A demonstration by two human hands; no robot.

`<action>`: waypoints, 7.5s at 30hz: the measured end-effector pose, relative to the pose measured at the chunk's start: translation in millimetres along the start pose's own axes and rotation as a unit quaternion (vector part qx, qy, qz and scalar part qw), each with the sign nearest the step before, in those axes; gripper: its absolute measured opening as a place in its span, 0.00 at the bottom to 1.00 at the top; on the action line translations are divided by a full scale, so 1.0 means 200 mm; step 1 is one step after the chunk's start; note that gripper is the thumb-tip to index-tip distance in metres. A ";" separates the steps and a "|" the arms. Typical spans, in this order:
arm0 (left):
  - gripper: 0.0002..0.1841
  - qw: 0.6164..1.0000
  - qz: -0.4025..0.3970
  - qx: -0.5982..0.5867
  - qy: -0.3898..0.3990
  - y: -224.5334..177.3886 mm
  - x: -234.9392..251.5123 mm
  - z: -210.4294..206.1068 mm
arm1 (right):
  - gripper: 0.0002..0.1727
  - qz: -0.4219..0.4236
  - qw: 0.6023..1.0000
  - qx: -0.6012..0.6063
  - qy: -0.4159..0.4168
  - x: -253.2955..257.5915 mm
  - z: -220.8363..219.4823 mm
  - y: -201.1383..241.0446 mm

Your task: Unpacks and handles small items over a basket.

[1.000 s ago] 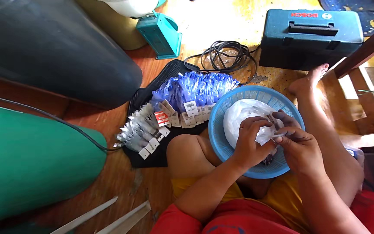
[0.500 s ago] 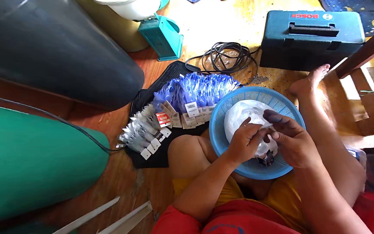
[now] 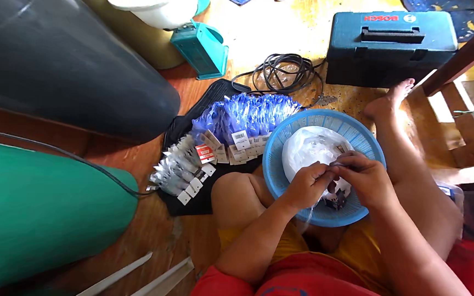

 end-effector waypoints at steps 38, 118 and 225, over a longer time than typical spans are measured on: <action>0.17 0.973 0.229 0.009 0.007 0.11 -0.05 0.11 | 0.12 -0.182 0.938 -0.200 0.215 -0.05 0.22 -0.30; 0.16 0.961 0.239 -0.099 0.102 0.14 -0.06 -0.14 | 0.16 -0.081 0.986 0.097 -0.108 -0.08 0.12 -0.30; 0.05 0.968 0.008 0.016 -0.251 -0.04 -0.01 0.01 | 0.29 0.132 0.978 0.151 0.058 -0.01 0.02 -0.21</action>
Point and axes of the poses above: each hand's wrist, its own x-axis towards the middle knuckle, its own z-axis out of the back of the hand, y = z × x, the point moved 3 cm from there along x, towards the middle knuckle, and after that the axes turned 13 degrees about x, right-handed, at the moved point
